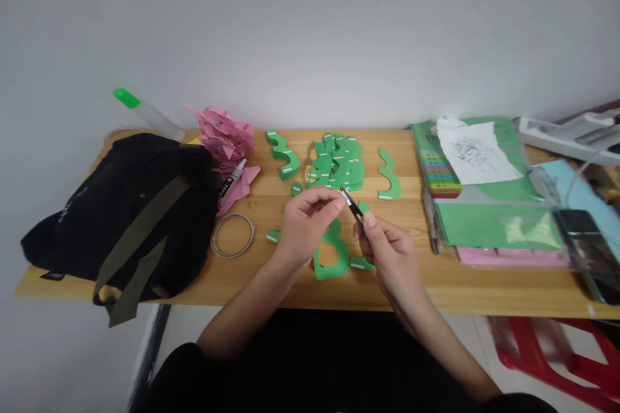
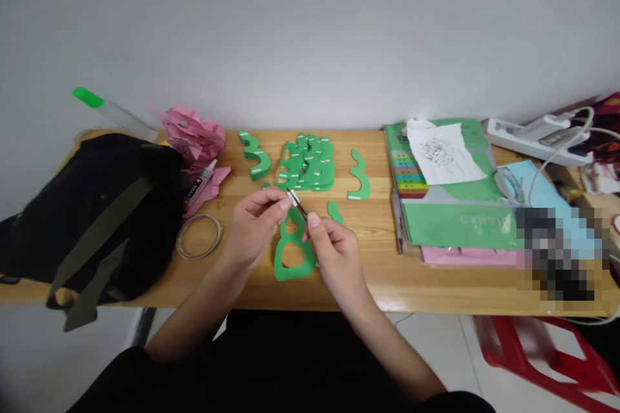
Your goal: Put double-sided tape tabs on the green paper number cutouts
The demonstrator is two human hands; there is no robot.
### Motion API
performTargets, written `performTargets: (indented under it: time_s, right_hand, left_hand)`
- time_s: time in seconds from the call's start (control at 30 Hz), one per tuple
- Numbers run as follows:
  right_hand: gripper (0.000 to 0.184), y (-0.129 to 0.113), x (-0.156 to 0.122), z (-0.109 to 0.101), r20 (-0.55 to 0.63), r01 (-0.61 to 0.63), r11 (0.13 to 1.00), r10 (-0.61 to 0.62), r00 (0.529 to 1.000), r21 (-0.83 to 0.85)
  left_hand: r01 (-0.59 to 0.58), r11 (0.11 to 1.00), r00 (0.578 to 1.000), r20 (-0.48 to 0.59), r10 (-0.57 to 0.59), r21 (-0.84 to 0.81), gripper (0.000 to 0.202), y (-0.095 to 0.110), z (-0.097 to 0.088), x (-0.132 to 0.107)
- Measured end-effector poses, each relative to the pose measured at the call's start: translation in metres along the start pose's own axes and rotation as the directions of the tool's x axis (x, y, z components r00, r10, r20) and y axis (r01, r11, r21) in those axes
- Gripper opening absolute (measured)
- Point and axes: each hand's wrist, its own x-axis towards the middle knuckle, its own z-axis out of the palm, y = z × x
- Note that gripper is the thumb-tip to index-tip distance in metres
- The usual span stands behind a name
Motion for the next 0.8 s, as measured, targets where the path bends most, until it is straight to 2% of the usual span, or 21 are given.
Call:
performTargets:
  time_s: [0.27, 0.43, 0.5, 0.53, 0.6, 0.67, 0.8]
  right_hand:
    - [0.048, -0.006, -0.001, 0.0, -0.026, 0.062, 0.991, -0.066, 0.997, -0.122]
    - [0.045, -0.01, -0.003, -0.004, -0.036, 0.133, 0.969, -0.143, 0.989, -0.209]
    - [0.044, -0.01, -0.004, -0.01, -0.015, 0.172, 0.946, -0.183, 0.983, -0.275]
    - [0.043, -0.01, -0.004, -0.014, 0.013, 0.196, 0.926, -0.203, 0.979, -0.323]
    - [0.039, -0.012, -0.003, -0.023, 0.102, 0.26, 0.858, -0.24, 0.965, -0.443]
    - [0.036, -0.016, -0.003, -0.032, 0.203, 0.343, 0.746, -0.277, 0.939, -0.57]
    - [0.038, -0.024, -0.001, -0.045, 0.333, 0.442, 0.5, -0.296, 0.895, -0.745]
  left_hand:
    - [0.106, 0.991, 0.994, 0.015, -0.105, -0.081, 0.017, 0.0, 0.0, 0.0]
    - [0.228, 0.958, 0.969, 0.142, -0.204, -0.176, 0.021, 0.004, -0.006, -0.002]
    - [0.209, 0.962, 0.968, 0.181, -0.176, -0.178, 0.02, 0.007, -0.012, -0.004]
    - [0.165, 0.975, 0.976, 0.167, -0.14, -0.147, 0.019, 0.009, -0.015, -0.004]
    - [0.054, 0.998, 0.992, 0.118, -0.051, -0.016, 0.016, 0.015, -0.022, -0.003]
    - [-0.016, 0.99, 0.992, 0.125, -0.002, 0.143, 0.016, 0.022, -0.027, 0.0]
    - [-0.08, 0.917, 0.957, 0.289, -0.04, 0.391, 0.026, 0.034, -0.03, 0.003]
